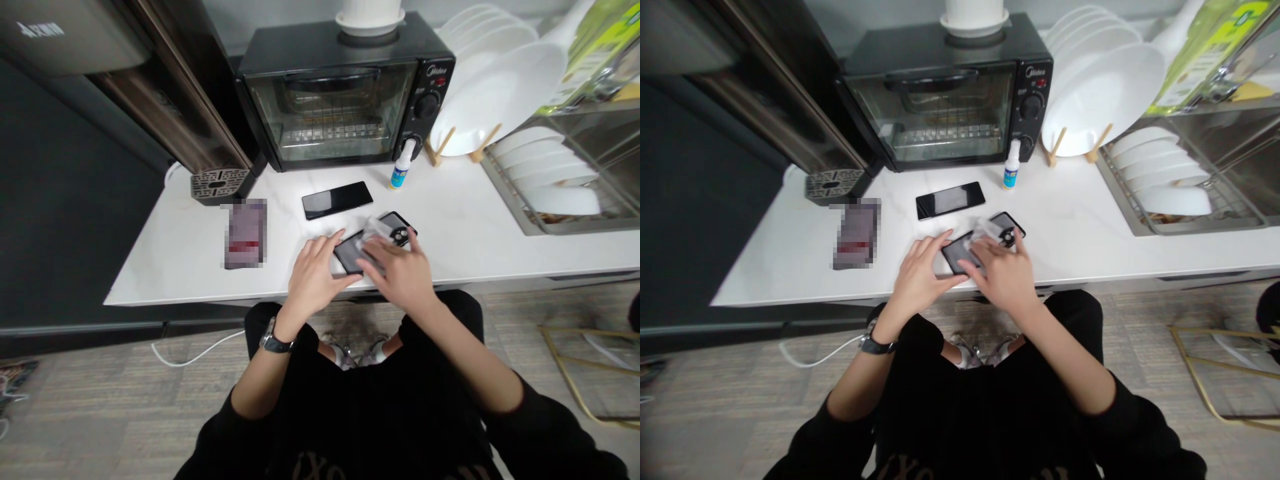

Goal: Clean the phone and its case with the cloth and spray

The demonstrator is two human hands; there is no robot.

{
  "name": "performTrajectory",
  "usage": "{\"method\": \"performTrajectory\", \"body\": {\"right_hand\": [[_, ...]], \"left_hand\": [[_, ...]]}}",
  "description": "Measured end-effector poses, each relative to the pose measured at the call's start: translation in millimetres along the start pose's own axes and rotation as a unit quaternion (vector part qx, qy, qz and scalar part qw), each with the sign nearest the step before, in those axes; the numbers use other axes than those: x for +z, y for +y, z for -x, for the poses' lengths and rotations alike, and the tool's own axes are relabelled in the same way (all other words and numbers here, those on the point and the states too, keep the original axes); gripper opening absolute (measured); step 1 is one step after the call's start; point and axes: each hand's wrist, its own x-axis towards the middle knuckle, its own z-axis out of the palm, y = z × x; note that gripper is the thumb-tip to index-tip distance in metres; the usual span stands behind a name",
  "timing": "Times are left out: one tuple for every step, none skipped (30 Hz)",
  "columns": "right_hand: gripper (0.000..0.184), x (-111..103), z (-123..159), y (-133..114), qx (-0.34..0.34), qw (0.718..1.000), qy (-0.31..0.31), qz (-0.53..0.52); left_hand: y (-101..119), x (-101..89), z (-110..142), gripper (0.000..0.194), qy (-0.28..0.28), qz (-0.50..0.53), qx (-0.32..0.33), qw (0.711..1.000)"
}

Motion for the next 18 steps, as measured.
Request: {"method": "performTrajectory", "body": {"right_hand": [[0.041, -2.8, -3.9, 11.2, 0.029, 0.999, 0.018, 0.027], [0.043, -4.5, -7.4, 19.6, 0.053, 0.997, 0.034, 0.05], [0.046, -4.8, -9.8, 23.5, 0.067, 0.995, 0.046, 0.065], [0.048, -3.3, -11.1, 22.1, 0.067, 0.994, 0.052, 0.068], [0.05, -0.2, -11.0, 15.3, 0.053, 0.996, 0.051, 0.058], [0.051, 4.2, -9.8, 4.5, 0.029, 0.998, 0.043, 0.039], [0.052, 9.1, -7.6, -8.5, 0.001, 0.999, 0.03, 0.014], [0.051, 13.8, -5.1, -21.4, -0.026, 0.999, 0.016, -0.011], [0.05, 17.4, -2.6, -31.8, -0.048, 0.998, 0.002, -0.034], [0.048, 19.4, -0.7, -37.9, -0.059, 0.997, -0.009, -0.052], [0.046, 19.6, 0.3, -38.5, -0.061, 0.996, -0.015, -0.062], [0.045, 18.1, 0.1, -33.5, -0.056, 0.996, -0.017, -0.063], [0.044, 15.2, -1.2, -23.7, -0.046, 0.997, -0.016, -0.057], [0.044, 11.4, -3.3, -10.8, -0.033, 0.998, -0.01, -0.043], [0.044, 7.5, -5.9, 3.0, -0.014, 1.0, 0.0, -0.023], [0.044, 4.0, -8.6, 15.4, 0.008, 1.0, 0.014, 0.0], [0.045, 1.7, -10.8, 24.2, 0.029, 0.999, 0.03, 0.021], [0.047, 0.9, -12.1, 27.9, 0.047, 0.997, 0.044, 0.036]], "left_hand": [[0.9, 0.0, -0.3, 0.089, 0.002, -0.001, 0.0, 1.0], [1.6, 0.0, -0.6, 0.091, 0.002, -0.003, -0.002, 1.0], [2.2, -0.1, -1.0, 0.092, 0.001, -0.004, -0.005, 1.0], [2.4, -0.1, -1.2, 0.092, -0.001, -0.005, -0.008, 1.0], [2.1, -0.1, -1.2, 0.09, -0.003, -0.006, -0.009, 1.0], [1.4, -0.2, -1.0, 0.088, -0.006, -0.005, -0.006, 1.0], [0.4, -0.2, -0.6, 0.084, -0.007, -0.005, -0.002, 1.0], [-0.8, -0.3, 0.0, 0.082, -0.009, -0.005, 0.004, 1.0], [-1.9, -0.3, 0.7, 0.08, -0.01, -0.005, 0.008, 1.0], [-2.8, -0.4, 1.2, 0.079, -0.01, -0.004, 0.01, 1.0], [-3.2, -0.5, 1.6, 0.08, -0.01, -0.003, 0.01, 1.0], [-3.2, -0.5, 1.7, 0.081, -0.009, 0.0, 0.009, 1.0], [-2.6, -0.6, 1.4, 0.083, -0.009, 0.001, 0.006, 1.0], [-1.7, -0.7, 0.9, 0.085, -0.009, 0.001, 0.003, 1.0], [-0.5, -0.7, 0.2, 0.087, -0.008, -0.001, 0.0, 1.0], [0.7, -0.7, -0.5, 0.089, -0.008, -0.003, -0.003, 1.0], [1.6, -0.7, -1.1, 0.091, -0.008, -0.005, -0.005, 1.0], [2.3, -0.7, -1.6, 0.092, -0.008, -0.006, -0.007, 1.0]]}}
